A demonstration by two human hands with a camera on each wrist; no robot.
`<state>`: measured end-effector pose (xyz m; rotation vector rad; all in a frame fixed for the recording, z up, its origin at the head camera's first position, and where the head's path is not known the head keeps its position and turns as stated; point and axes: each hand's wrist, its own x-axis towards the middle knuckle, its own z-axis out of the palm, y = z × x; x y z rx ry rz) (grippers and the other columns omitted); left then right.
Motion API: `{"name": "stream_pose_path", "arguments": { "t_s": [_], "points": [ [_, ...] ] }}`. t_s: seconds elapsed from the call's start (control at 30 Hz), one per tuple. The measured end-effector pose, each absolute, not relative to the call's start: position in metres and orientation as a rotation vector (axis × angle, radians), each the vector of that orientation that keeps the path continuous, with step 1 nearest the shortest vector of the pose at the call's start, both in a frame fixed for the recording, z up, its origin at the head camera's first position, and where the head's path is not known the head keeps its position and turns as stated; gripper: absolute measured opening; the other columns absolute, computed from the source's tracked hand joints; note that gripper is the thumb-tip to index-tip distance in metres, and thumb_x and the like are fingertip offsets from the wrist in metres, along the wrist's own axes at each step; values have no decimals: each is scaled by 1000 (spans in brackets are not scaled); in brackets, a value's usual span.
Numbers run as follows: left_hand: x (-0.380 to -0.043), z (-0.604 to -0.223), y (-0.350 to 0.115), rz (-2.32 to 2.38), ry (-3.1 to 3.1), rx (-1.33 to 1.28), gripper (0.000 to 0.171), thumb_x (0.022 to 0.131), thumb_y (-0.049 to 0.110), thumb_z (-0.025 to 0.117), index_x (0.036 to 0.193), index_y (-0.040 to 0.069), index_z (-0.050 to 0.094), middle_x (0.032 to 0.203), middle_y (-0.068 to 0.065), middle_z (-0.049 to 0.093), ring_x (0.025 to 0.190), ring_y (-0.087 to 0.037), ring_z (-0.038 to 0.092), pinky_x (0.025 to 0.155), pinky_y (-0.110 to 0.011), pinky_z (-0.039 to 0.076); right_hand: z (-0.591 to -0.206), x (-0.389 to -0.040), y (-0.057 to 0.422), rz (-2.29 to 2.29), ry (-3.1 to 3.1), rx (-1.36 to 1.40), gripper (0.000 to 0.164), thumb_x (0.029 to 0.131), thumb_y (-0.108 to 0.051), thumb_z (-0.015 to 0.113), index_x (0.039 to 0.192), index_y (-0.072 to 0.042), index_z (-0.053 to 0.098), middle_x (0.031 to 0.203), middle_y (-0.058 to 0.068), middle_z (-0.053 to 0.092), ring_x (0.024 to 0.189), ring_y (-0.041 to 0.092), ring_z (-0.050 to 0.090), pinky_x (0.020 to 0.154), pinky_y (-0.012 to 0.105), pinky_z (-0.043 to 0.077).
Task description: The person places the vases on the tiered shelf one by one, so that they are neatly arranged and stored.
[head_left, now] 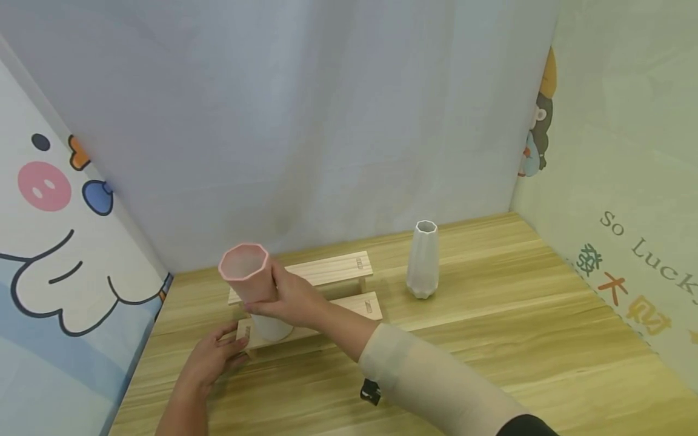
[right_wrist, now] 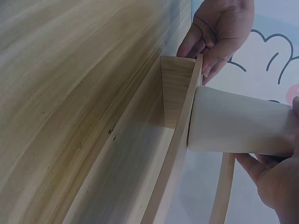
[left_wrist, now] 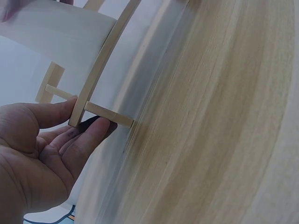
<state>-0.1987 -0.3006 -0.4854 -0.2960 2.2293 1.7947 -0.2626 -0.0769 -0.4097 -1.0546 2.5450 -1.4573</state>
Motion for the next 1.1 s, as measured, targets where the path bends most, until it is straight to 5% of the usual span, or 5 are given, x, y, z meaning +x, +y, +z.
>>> {"name": "stream_pose_path", "arguments": {
  "t_s": [1.1],
  "points": [
    [-198, -487, -300, 1761, 2244, -316, 73, 99, 22, 61, 154, -2, 20, 149, -35, 34, 104, -22, 68, 89, -32, 59, -415, -261, -80, -1424, 2585, -986, 74, 83, -50, 75, 141, -22, 39, 120, -3, 63, 103, 7, 61, 83, 23, 54]
  ]
}}
